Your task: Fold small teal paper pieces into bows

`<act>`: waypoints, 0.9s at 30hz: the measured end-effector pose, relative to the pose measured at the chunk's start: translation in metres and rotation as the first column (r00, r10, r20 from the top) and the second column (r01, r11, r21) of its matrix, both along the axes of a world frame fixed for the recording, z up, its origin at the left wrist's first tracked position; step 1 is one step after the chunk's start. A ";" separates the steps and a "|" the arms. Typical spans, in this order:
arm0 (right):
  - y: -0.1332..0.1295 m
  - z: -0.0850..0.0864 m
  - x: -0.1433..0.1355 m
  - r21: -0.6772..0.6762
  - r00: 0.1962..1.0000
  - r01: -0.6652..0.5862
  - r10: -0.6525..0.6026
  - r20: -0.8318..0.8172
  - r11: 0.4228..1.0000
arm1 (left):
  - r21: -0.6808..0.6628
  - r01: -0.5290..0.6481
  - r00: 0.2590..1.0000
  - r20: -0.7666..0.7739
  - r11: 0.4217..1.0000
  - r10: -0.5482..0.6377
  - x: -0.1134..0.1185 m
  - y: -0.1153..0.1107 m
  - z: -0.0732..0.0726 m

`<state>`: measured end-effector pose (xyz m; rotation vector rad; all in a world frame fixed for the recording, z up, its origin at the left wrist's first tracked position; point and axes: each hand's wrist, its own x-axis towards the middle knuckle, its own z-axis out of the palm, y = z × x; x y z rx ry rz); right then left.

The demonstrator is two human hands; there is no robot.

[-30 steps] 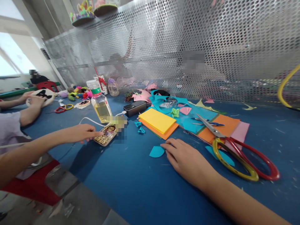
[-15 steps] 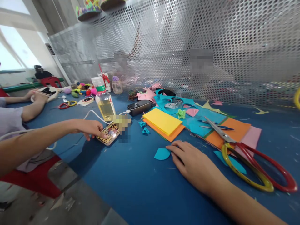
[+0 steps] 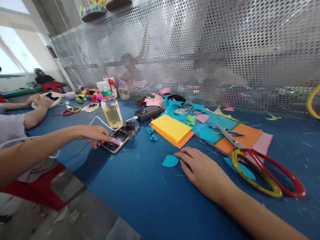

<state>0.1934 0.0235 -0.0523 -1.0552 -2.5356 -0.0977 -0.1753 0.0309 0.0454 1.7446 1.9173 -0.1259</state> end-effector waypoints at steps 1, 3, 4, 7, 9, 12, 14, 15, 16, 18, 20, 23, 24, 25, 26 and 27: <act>0.000 0.000 0.000 0.000 1.000 0.003 -0.003 0.002 1.000 | 0.024 0.008 1.000 -0.021 1.000 -0.008 0.002 -0.001 0.005; 0.001 -0.001 0.000 -0.006 1.000 0.008 -0.008 0.007 1.000 | 0.089 0.028 0.996 -0.092 0.996 -0.020 0.010 -0.008 0.014; 0.001 -0.001 0.000 -0.012 1.000 0.013 -0.012 0.010 1.000 | 0.140 0.044 0.991 -0.129 0.989 -0.026 0.018 -0.013 0.018; 0.001 -0.001 0.000 -0.022 1.000 0.023 -0.023 0.010 0.999 | 0.258 0.179 0.973 -0.189 0.949 -0.132 0.053 -0.035 0.017; 0.001 -0.001 -0.001 -0.013 1.000 0.023 -0.023 0.001 1.000 | 0.303 0.356 0.931 -0.195 0.884 -0.308 0.083 -0.047 0.006; 0.000 -0.001 -0.001 0.015 1.000 0.007 -0.007 -0.011 1.000 | 0.433 0.495 0.866 -0.173 0.753 -0.470 0.128 -0.049 -0.019; 0.000 -0.002 0.000 0.036 1.000 -0.007 0.007 -0.010 0.999 | 0.514 0.551 0.827 -0.230 0.658 -0.513 0.151 -0.038 -0.036; 0.000 -0.001 0.000 0.045 1.000 -0.016 0.016 -0.006 0.999 | 0.530 0.588 0.800 -0.274 0.611 -0.533 0.160 -0.031 -0.043; 0.000 -0.001 -0.001 0.050 1.000 -0.022 0.022 0.001 0.999 | 0.531 0.604 0.788 -0.289 0.594 -0.543 0.167 -0.024 -0.049; 0.000 0.000 -0.001 0.053 0.999 -0.029 0.028 0.017 0.998 | 0.531 0.628 0.768 -0.306 0.569 -0.563 0.175 -0.012 -0.059; 0.000 0.001 -0.002 0.052 0.999 -0.029 0.028 0.026 0.998 | 0.533 0.650 0.748 -0.320 0.542 -0.582 0.178 -0.006 -0.065; -0.001 0.003 -0.004 0.048 0.999 -0.014 0.013 0.031 0.999 | 0.541 0.681 0.714 -0.340 0.493 -0.612 0.176 -0.005 -0.069; -0.001 0.004 -0.004 0.048 0.999 -0.009 0.007 0.034 0.999 | 0.544 0.691 0.702 -0.347 0.477 -0.621 0.176 -0.006 -0.070; -0.002 0.004 -0.004 0.051 0.999 -0.006 0.004 0.037 0.999 | 0.547 0.699 0.692 -0.355 0.461 -0.628 0.175 -0.007 -0.070; -0.002 0.004 -0.004 0.056 0.999 -0.007 0.005 0.038 0.998 | 0.549 0.706 0.684 -0.363 0.448 -0.633 0.174 -0.008 -0.071; -0.002 0.004 -0.004 0.066 0.999 -0.013 0.011 0.036 0.998 | 0.550 0.711 0.678 -0.370 0.438 -0.635 0.174 -0.009 -0.072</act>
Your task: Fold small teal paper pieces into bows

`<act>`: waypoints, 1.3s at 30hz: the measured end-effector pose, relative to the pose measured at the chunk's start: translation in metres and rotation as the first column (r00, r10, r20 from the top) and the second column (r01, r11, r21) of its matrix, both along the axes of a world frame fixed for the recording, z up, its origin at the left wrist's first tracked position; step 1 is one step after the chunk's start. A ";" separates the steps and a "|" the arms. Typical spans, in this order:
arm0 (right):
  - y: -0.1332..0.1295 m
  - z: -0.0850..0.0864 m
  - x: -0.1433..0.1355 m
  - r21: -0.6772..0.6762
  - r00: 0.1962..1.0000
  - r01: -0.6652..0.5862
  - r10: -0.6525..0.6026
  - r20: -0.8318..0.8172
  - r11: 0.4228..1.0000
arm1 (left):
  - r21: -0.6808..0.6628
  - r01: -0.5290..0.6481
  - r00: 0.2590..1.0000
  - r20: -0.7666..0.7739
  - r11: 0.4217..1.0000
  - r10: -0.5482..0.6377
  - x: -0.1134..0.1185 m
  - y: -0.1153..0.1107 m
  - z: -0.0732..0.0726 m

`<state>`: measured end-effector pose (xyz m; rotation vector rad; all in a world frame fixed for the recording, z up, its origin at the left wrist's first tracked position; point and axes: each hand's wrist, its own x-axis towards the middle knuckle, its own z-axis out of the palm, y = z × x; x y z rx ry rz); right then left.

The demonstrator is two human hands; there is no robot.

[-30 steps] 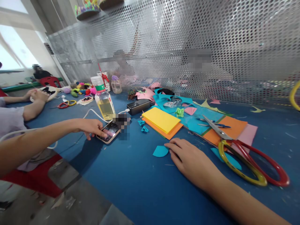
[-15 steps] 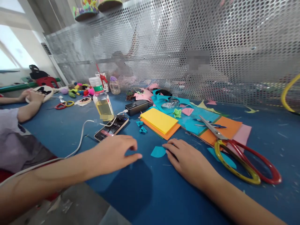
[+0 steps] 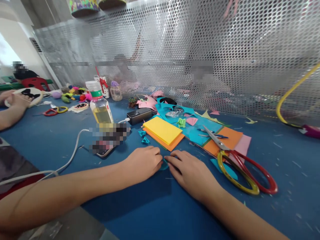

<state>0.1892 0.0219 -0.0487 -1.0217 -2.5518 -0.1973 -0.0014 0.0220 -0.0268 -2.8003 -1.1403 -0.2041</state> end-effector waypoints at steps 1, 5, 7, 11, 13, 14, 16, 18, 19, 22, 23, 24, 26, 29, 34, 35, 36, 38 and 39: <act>0.000 0.000 0.000 0.011 1.000 -0.009 0.009 -0.003 1.000 | 0.006 0.006 1.000 -0.003 1.000 -0.006 0.000 0.000 -0.001; 0.001 0.000 0.000 0.046 0.999 -0.041 0.042 -0.021 0.998 | 0.010 0.024 1.000 -0.014 1.000 -0.023 0.000 -0.001 -0.004; 0.002 0.000 -0.001 0.052 0.998 -0.062 0.063 -0.019 0.997 | 0.006 0.026 0.999 -0.019 1.000 -0.026 0.000 -0.003 -0.004; 0.002 0.001 0.000 0.070 0.997 -0.076 0.078 -0.029 0.995 | 0.002 -0.008 1.000 -0.012 1.000 0.008 0.000 -0.007 -0.001; 0.002 0.000 0.001 0.076 0.996 -0.077 0.080 -0.042 0.994 | 0.001 -0.049 0.999 0.003 0.999 0.049 0.000 -0.009 0.001; 0.002 0.000 0.001 0.077 0.996 -0.077 0.080 -0.045 0.994 | -0.001 -0.071 0.997 0.011 0.997 0.071 0.000 -0.010 0.001; 0.002 0.000 0.000 0.084 0.996 -0.067 0.071 -0.046 0.994 | -0.009 -0.107 0.994 0.025 0.994 0.108 -0.001 -0.012 0.003; 0.002 -0.001 0.000 0.091 0.998 -0.053 0.057 -0.038 0.994 | -0.023 -0.123 0.992 0.034 0.992 0.123 -0.001 -0.013 0.004; 0.002 -0.001 -0.001 0.094 0.998 -0.049 0.053 -0.035 0.994 | -0.029 -0.124 0.991 0.038 0.992 0.125 -0.001 -0.014 0.005; 0.001 -0.001 -0.001 0.097 0.998 -0.055 0.058 -0.029 0.994 | -0.036 -0.123 0.991 0.052 0.992 0.125 -0.001 -0.014 0.005; 0.001 -0.001 -0.001 0.098 0.998 -0.060 0.064 -0.030 0.993 | -0.036 -0.120 0.991 0.056 0.992 0.122 -0.001 -0.014 0.005; 0.001 -0.001 0.000 0.098 0.997 -0.064 0.068 -0.033 0.993 | -0.034 -0.116 0.991 0.060 0.993 0.118 -0.001 -0.013 0.004; 0.001 -0.001 0.000 0.096 0.996 -0.071 0.075 -0.039 0.993 | -0.031 -0.104 0.992 0.062 0.994 0.106 -0.001 -0.013 0.003; 0.001 -0.002 0.000 0.101 0.996 -0.075 0.079 -0.044 0.992 | -0.026 -0.095 0.993 0.062 0.995 0.097 -0.002 -0.011 0.000; 0.001 -0.002 0.001 0.096 0.996 -0.076 0.080 -0.041 0.993 | -0.013 -0.106 0.992 0.075 0.994 0.106 -0.001 -0.011 0.000; 0.001 -0.002 0.001 0.082 0.996 -0.073 0.077 -0.043 0.994 | -0.012 -0.105 0.991 0.077 0.994 0.106 -0.001 -0.011 0.001; 0.001 -0.002 0.001 0.061 0.996 -0.070 0.073 -0.046 0.996 | -0.012 -0.104 0.991 0.080 0.994 0.105 -0.001 -0.011 0.001; 0.001 -0.003 0.002 -0.001 0.996 -0.053 0.052 -0.074 0.999 | -0.014 -0.108 0.990 0.089 0.994 0.109 -0.001 -0.010 0.000; 0.002 -0.003 0.002 -0.040 0.994 -0.038 0.034 -0.102 0.998 | -0.015 -0.113 0.989 0.096 0.994 0.114 -0.001 -0.009 0.000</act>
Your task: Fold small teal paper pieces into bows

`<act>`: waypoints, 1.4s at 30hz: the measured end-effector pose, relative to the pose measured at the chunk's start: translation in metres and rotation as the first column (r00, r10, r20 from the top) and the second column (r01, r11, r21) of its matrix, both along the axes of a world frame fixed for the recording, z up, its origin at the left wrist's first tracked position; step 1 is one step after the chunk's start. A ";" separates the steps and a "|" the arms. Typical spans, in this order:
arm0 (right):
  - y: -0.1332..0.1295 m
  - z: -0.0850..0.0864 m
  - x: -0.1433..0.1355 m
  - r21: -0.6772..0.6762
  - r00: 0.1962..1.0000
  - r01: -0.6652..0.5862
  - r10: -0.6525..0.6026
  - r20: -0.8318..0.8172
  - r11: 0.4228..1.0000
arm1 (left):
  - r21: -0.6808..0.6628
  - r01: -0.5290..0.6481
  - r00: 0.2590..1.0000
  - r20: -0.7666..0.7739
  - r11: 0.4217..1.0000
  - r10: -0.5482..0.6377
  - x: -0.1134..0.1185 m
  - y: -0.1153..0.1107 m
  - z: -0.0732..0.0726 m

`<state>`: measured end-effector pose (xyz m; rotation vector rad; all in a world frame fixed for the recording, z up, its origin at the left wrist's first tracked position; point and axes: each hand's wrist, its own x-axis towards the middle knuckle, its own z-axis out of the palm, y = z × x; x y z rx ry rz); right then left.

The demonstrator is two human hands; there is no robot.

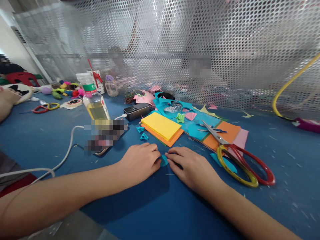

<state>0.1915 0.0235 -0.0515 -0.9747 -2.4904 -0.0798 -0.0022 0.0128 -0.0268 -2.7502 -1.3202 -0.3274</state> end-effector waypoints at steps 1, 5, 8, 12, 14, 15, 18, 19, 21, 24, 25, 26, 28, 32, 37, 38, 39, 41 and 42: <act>0.001 0.000 0.000 -0.045 0.999 0.020 -0.021 -0.034 0.999 | -0.003 -0.004 1.000 0.008 1.000 0.004 0.000 0.002 -0.001; 0.008 0.002 -0.002 -0.280 0.983 0.085 -0.126 -0.133 0.956 | -0.020 -0.001 0.999 0.038 1.000 0.002 0.002 0.011 -0.003; 0.013 0.005 -0.006 -0.388 0.981 0.075 -0.137 -0.135 0.919 | -0.028 0.022 0.999 0.041 0.999 -0.021 0.006 0.018 -0.003; 0.015 0.012 -0.008 -0.400 0.983 0.053 -0.117 -0.139 0.915 | -0.016 0.067 0.997 0.030 0.998 -0.067 0.011 0.024 0.001; 0.013 0.015 -0.007 -0.403 0.980 0.051 -0.124 -0.157 0.914 | 0.011 0.106 0.994 0.036 0.994 -0.106 0.014 0.024 0.004; 0.012 0.016 -0.006 -0.404 0.976 0.053 -0.133 -0.172 0.913 | 0.030 0.125 0.991 0.043 0.992 -0.126 0.016 0.023 0.007; 0.005 0.021 -0.001 -0.393 0.956 0.073 -0.176 -0.234 0.917 | 0.075 0.162 0.981 0.092 0.984 -0.169 0.019 0.020 0.015; 0.002 0.023 0.001 -0.387 0.949 0.081 -0.190 -0.252 0.919 | 0.079 0.169 0.977 0.119 0.982 -0.177 0.020 0.019 0.018; -0.003 0.026 0.004 -0.372 0.936 0.096 -0.211 -0.281 0.923 | 0.061 0.181 0.964 0.187 0.982 -0.190 0.020 0.017 0.023; -0.008 0.032 0.007 -0.315 0.935 0.105 -0.201 -0.292 0.943 | -0.017 0.208 0.928 0.321 0.978 -0.192 0.015 0.017 0.023; -0.010 0.034 0.008 -0.282 0.941 0.103 -0.185 -0.284 0.954 | -0.054 0.222 0.911 0.366 0.974 -0.188 0.013 0.018 0.022; -0.011 0.035 0.008 -0.243 0.947 0.099 -0.166 -0.274 0.965 | -0.092 0.238 0.895 0.409 0.967 -0.181 0.011 0.020 0.020; -0.012 0.036 0.009 -0.174 0.958 0.091 -0.134 -0.253 0.981 | -0.168 0.271 0.862 0.480 0.948 -0.161 0.008 0.021 0.016; -0.015 0.033 0.012 -0.111 0.960 0.124 -0.147 -0.238 0.986 | -0.273 0.309 0.812 0.575 0.911 -0.104 0.008 0.019 0.013; -0.021 0.031 0.011 -0.115 0.921 0.166 -0.195 -0.336 0.979 | -0.352 0.326 0.708 0.706 0.877 0.020 0.011 0.012 0.019; -0.022 0.032 0.010 -0.136 0.904 0.172 -0.211 -0.371 0.976 | -0.340 0.334 0.699 0.715 0.879 0.011 0.011 0.010 0.020; -0.023 0.033 0.009 -0.160 0.884 0.174 -0.225 -0.409 0.972 | -0.320 0.341 0.693 0.721 0.884 -0.007 0.012 0.009 0.022; -0.025 0.036 0.007 -0.198 0.839 0.167 -0.245 -0.486 0.966 | -0.273 0.347 0.685 0.727 0.898 -0.044 0.012 0.007 0.025; -0.026 0.037 0.006 -0.210 0.820 0.148 -0.239 -0.520 0.966 | -0.249 0.348 0.683 0.727 0.904 -0.063 0.012 0.007 0.027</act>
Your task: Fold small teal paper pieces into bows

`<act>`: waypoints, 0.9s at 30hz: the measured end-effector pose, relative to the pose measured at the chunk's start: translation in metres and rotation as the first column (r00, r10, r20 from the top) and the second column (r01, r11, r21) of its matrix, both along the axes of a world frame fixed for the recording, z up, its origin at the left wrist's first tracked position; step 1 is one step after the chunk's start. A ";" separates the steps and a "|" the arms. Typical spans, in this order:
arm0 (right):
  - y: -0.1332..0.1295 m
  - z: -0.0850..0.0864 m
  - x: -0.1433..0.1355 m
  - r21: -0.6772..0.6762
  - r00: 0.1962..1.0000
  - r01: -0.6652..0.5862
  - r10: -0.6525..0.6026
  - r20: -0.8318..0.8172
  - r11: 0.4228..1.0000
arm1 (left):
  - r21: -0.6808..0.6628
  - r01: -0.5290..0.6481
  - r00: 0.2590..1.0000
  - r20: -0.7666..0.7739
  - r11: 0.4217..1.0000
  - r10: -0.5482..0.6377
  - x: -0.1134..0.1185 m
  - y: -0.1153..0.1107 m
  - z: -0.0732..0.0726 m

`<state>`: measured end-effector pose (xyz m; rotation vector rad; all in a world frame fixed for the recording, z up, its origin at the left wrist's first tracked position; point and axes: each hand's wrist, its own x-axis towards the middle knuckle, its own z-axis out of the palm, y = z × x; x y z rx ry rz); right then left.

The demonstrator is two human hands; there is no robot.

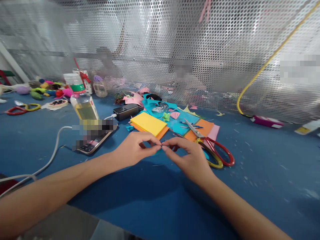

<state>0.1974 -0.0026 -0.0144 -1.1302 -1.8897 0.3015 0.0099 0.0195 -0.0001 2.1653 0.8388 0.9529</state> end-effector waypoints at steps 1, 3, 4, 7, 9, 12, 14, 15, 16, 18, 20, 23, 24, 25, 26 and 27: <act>-0.001 0.001 -0.001 -0.001 0.999 -0.013 0.013 -0.030 1.000 | 0.018 -0.001 1.000 0.002 1.000 0.001 0.000 -0.001 0.002; -0.002 0.004 0.000 -0.001 0.996 -0.047 0.047 -0.071 0.999 | 0.045 -0.004 1.000 0.014 0.999 0.003 0.000 -0.002 0.005; -0.002 0.005 0.000 0.003 0.994 -0.059 0.059 -0.087 0.998 | 0.066 -0.003 1.000 0.024 0.998 0.001 0.001 -0.003 0.006; -0.004 0.006 0.002 0.024 0.989 -0.084 0.086 -0.124 0.996 | 0.170 0.000 0.999 0.052 0.985 -0.009 0.002 -0.004 0.008; -0.004 0.005 0.004 0.044 0.984 -0.112 0.116 -0.134 0.993 | 0.252 -0.005 0.997 0.077 0.968 -0.014 0.002 -0.005 0.008; -0.005 0.004 0.004 0.070 0.974 -0.160 0.169 -0.152 0.985 | 0.325 -0.007 0.992 0.119 0.946 -0.034 0.003 -0.006 0.008; -0.006 0.004 0.003 0.076 0.966 -0.177 0.188 -0.176 0.981 | 0.345 0.000 0.989 0.142 0.939 -0.052 0.003 -0.007 0.008; -0.007 0.004 0.002 0.075 0.964 -0.181 0.192 -0.186 0.981 | 0.352 0.000 0.987 0.152 0.936 -0.057 0.003 -0.008 0.007; -0.007 0.004 0.002 0.071 0.962 -0.181 0.192 -0.193 0.981 | 0.358 -0.002 0.985 0.161 0.934 -0.059 0.004 -0.008 0.007; -0.009 0.005 0.001 0.056 0.963 -0.174 0.182 -0.200 0.983 | 0.364 -0.016 0.983 0.177 0.931 -0.053 0.005 -0.009 0.007; -0.010 0.006 0.000 0.044 0.964 -0.168 0.173 -0.203 0.985 | 0.362 -0.025 0.981 0.187 0.932 -0.047 0.005 -0.010 0.007; -0.012 0.008 0.000 0.038 0.962 -0.177 0.181 -0.203 0.983 | 0.358 -0.018 0.981 0.187 0.933 -0.053 0.005 -0.012 0.009; -0.012 0.009 0.000 0.039 0.961 -0.186 0.190 -0.202 0.982 | 0.364 -0.016 0.981 0.186 0.931 -0.055 0.005 -0.012 0.010; -0.012 0.009 0.000 0.042 0.958 -0.196 0.200 -0.203 0.980 | 0.373 -0.016 0.981 0.184 0.928 -0.057 0.005 -0.013 0.010; -0.012 0.010 0.001 0.042 0.956 -0.205 0.210 -0.205 0.978 | 0.382 -0.018 0.982 0.182 0.924 -0.056 0.005 -0.013 0.011; -0.011 0.011 0.001 0.040 0.953 -0.215 0.219 -0.209 0.976 | 0.389 -0.022 0.982 0.183 0.921 -0.054 0.005 -0.014 0.012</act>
